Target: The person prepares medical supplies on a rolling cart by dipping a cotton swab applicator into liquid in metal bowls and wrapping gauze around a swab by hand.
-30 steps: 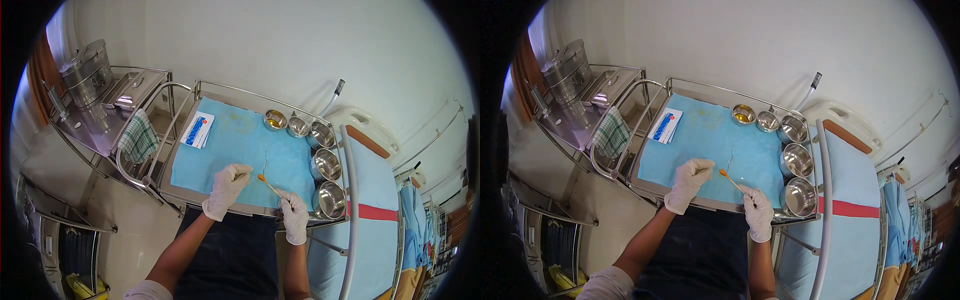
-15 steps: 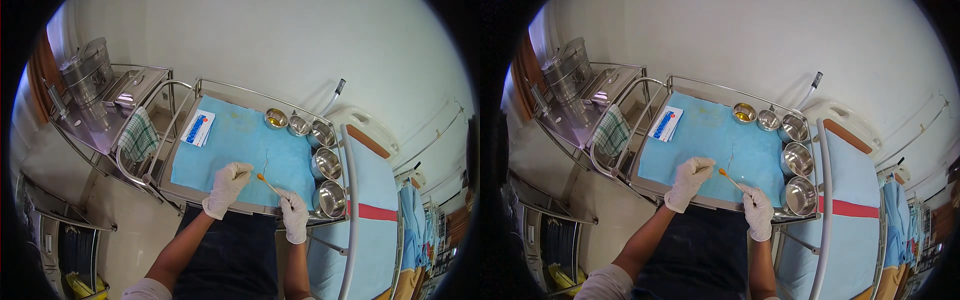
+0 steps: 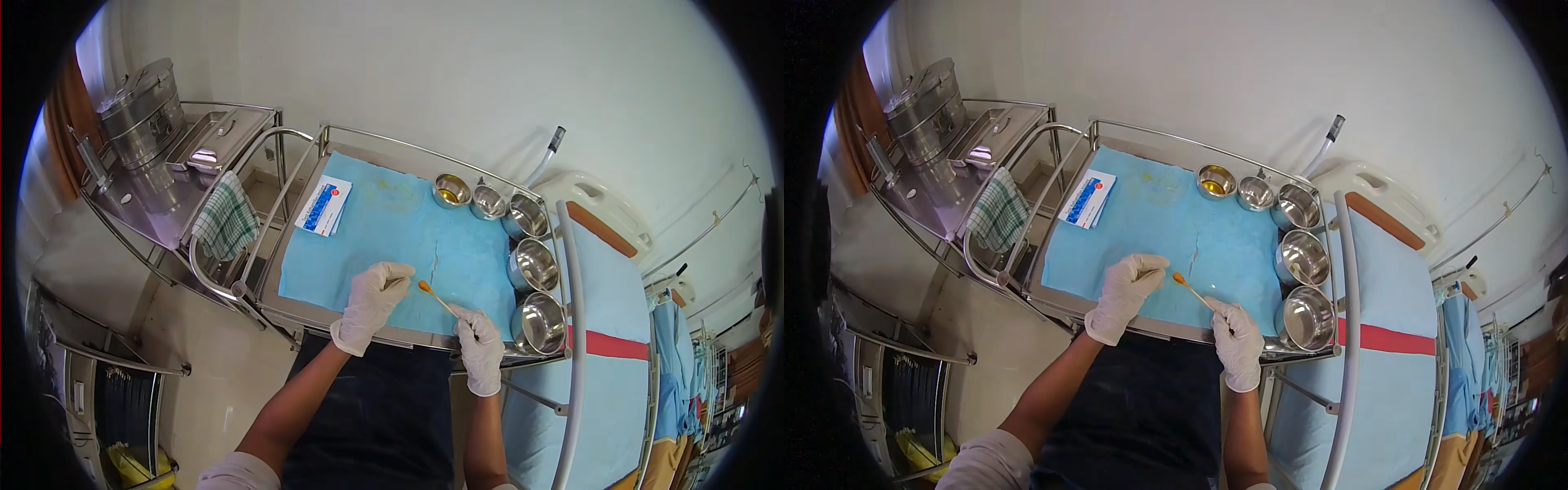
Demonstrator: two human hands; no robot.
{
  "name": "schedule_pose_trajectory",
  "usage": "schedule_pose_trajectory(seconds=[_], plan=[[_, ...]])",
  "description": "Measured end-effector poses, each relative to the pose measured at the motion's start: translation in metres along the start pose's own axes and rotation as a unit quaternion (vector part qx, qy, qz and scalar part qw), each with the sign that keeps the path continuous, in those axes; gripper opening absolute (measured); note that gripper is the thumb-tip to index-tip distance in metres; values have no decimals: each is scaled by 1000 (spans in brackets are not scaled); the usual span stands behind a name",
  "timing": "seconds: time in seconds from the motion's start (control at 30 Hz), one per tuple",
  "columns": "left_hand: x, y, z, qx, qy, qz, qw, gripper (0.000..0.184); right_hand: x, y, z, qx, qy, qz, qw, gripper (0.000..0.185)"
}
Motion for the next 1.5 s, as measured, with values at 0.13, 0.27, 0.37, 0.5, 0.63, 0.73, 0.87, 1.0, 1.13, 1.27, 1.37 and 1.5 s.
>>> schedule_pose_trajectory(seconds=[0.13,0.27,0.37,0.5,0.63,0.73,0.87,1.0,1.13,1.27,1.37,1.5], plan=[[-1,0,0,1,6,13,1000,22,0,5,0,25,-1,-17,1000,27],[0,4,0,13,5,-4,1000,22,0,2,-1,-7,3,-10,1000,26],[-1,4,0,5,3,-12,1000,22,1,-1,0,-6,-2,4,1000,26],[0,4,0,-1,1,-19,1000,22,2,-2,0,-13,-4,13,1000,26],[0,4,0,3,1,-21,1000,22,1,-3,0,-37,-1,-2,999,25],[0,3,1,3,5,-4,1000,22,2,-4,-1,-14,1,5,1000,25],[-1,2,0,0,5,-4,1000,22,1,-8,0,12,-7,-4,1000,26],[-1,2,0,-5,4,-9,1000,21,2,-4,0,31,-17,-15,999,27],[0,3,1,-11,7,-4,1000,21,3,0,2,30,-23,-17,999,27],[-1,0,-1,-7,9,4,1000,21,2,0,2,35,-29,-10,999,27],[0,4,0,-5,9,-4,1000,21,1,1,2,26,-22,-6,999,27],[-1,8,1,-6,9,-9,1000,20,1,2,2,14,-8,-8,1000,27]])
Point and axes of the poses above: each hand's wrist, its own z-axis away from the middle knuckle, its own x-axis out of the palm, y = z × x, the point moved 9 cm from there along -z, towards the middle knuckle, and after that the axes turned 9 degrees about -y, right-handed, at the moved point
